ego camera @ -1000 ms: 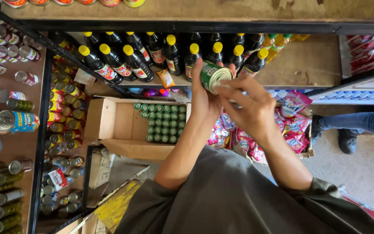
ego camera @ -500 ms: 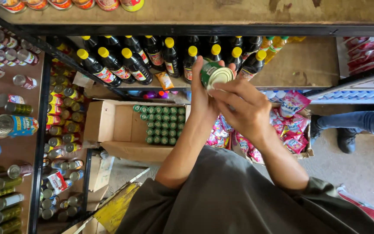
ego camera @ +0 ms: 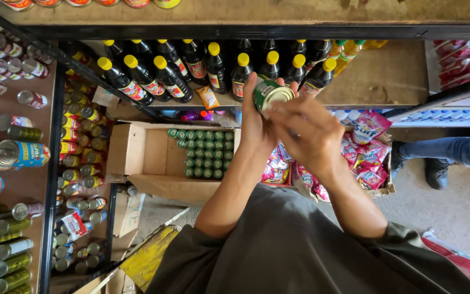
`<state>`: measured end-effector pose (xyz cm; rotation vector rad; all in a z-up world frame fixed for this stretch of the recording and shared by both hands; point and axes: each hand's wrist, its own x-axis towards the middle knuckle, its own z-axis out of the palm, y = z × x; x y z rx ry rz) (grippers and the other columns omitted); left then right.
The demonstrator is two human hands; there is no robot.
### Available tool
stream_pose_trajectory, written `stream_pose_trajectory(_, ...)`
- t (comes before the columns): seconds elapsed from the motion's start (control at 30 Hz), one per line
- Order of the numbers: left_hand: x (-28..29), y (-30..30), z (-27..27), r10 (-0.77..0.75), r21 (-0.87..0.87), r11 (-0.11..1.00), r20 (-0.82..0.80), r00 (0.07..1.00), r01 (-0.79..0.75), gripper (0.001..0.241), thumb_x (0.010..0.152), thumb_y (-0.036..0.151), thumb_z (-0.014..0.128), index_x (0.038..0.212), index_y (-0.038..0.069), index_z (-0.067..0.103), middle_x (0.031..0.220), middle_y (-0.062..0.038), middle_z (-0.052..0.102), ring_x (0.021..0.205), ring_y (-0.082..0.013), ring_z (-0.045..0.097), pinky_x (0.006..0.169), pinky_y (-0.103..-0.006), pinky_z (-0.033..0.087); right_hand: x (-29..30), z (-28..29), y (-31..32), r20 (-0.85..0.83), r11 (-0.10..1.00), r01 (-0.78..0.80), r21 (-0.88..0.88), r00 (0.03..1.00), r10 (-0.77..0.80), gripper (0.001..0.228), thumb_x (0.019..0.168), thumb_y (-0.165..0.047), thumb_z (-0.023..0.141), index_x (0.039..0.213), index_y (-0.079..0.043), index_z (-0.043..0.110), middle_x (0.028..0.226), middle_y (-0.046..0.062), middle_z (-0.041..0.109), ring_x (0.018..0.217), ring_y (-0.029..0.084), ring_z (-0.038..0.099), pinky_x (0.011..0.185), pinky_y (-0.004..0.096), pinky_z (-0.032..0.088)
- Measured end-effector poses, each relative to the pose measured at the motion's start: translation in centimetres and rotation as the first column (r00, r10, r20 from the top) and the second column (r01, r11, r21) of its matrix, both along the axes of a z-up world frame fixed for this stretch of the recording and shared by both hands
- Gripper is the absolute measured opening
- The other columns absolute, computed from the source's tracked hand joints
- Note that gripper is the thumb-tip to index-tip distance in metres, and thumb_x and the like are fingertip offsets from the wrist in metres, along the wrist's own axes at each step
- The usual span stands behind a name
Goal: Wiping individual cans of sardines with a cloth and organizing them on store shelves.
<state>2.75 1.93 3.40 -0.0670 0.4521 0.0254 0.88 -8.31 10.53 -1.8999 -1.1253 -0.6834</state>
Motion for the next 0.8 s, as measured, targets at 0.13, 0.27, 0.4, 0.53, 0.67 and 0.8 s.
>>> stream_pose_trajectory(0.13, 0.2, 0.9, -1.4, 0.036, 0.002, 0.999, 0.005, 0.999, -0.036, 0.056, 0.083, 0.038, 0.086, 0.110, 0.000, 0.054, 0.098, -0.012, 0.074, 0.094, -0.0369, 0.074, 0.087, -0.0500, 0.064, 0.1, 0.3, -0.3, -0.014, 0.999, -0.037, 0.000, 0.999, 0.037, 0.013, 0.085, 0.011, 0.080, 0.092, -0.001, 0.081, 0.097, 0.013, 0.075, 0.083, 0.031, 0.075, 0.076, 0.037, 0.061)
stream_pose_trajectory(0.27, -0.3, 0.7, -1.3, -0.029, 0.057, 0.998, 0.014, 0.999, 0.028, 0.057, 0.083, 0.048, 0.084, 0.111, 0.003, 0.061, 0.099, -0.009, 0.075, 0.097, -0.0331, 0.074, 0.089, -0.0441, 0.064, -0.6, 0.4, 0.0, -0.007, 0.998, -0.036, 0.054, 0.999, 0.037, 0.015, 0.087, 0.011, 0.080, 0.094, -0.003, 0.082, 0.098, 0.012, 0.076, 0.086, 0.032, 0.075, 0.077, 0.039, 0.061)
stream_pose_trajectory(0.4, -0.3, 1.4, -1.7, 0.008, 0.042, 0.999, 0.008, 1.000, -0.009, 0.056, 0.083, 0.042, 0.085, 0.108, 0.001, 0.056, 0.097, -0.012, 0.075, 0.092, -0.0365, 0.075, 0.086, -0.0487, 0.064, -0.8, 0.4, -0.4, -0.016, 0.998, -0.038, 0.040, 0.999, 0.039, 0.016, 0.083, 0.012, 0.081, 0.091, -0.002, 0.082, 0.095, 0.012, 0.076, 0.084, 0.031, 0.075, 0.076, 0.037, 0.061)
stream_pose_trajectory(0.53, -0.8, -0.4, -0.8, -0.015, 0.062, 0.998, 0.030, 0.999, 0.013, 0.055, 0.086, 0.046, 0.082, 0.108, 0.003, 0.057, 0.097, -0.009, 0.075, 0.094, -0.0338, 0.075, 0.085, -0.0451, 0.065, -0.7, 0.6, -0.7, 0.009, 0.996, -0.038, 0.080, 0.999, 0.037, 0.016, 0.088, 0.012, 0.080, 0.094, -0.002, 0.081, 0.098, 0.013, 0.076, 0.086, 0.032, 0.075, 0.077, 0.039, 0.061)
stream_pose_trajectory(0.67, -1.1, 0.6, -0.1, -0.048, 0.092, 0.995, 0.017, 0.999, 0.046, 0.055, 0.082, 0.049, 0.083, 0.107, 0.004, 0.064, 0.097, -0.008, 0.076, 0.093, -0.0311, 0.076, 0.088, -0.0413, 0.064, -1.2, 0.8, -0.7, -0.022, 0.997, -0.073, 0.041, 0.997, 0.074, 0.013, 0.085, 0.012, 0.079, 0.089, -0.001, 0.080, 0.095, 0.012, 0.076, 0.084, 0.031, 0.075, 0.080, 0.039, 0.062)
stream_pose_trajectory(0.8, -1.2, 0.0, -0.5, -0.018, 0.091, 0.996, 0.026, 1.000, 0.016, 0.057, 0.084, 0.047, 0.083, 0.109, 0.002, 0.058, 0.099, -0.010, 0.075, 0.095, -0.0330, 0.074, 0.090, -0.0440, 0.063, -0.5, 1.2, -0.5, -0.007, 0.989, -0.076, 0.126, 0.997, 0.077, 0.012, 0.090, 0.014, 0.078, 0.093, 0.003, 0.080, 0.099, 0.017, 0.076, 0.086, 0.034, 0.074, 0.086, 0.040, 0.062)
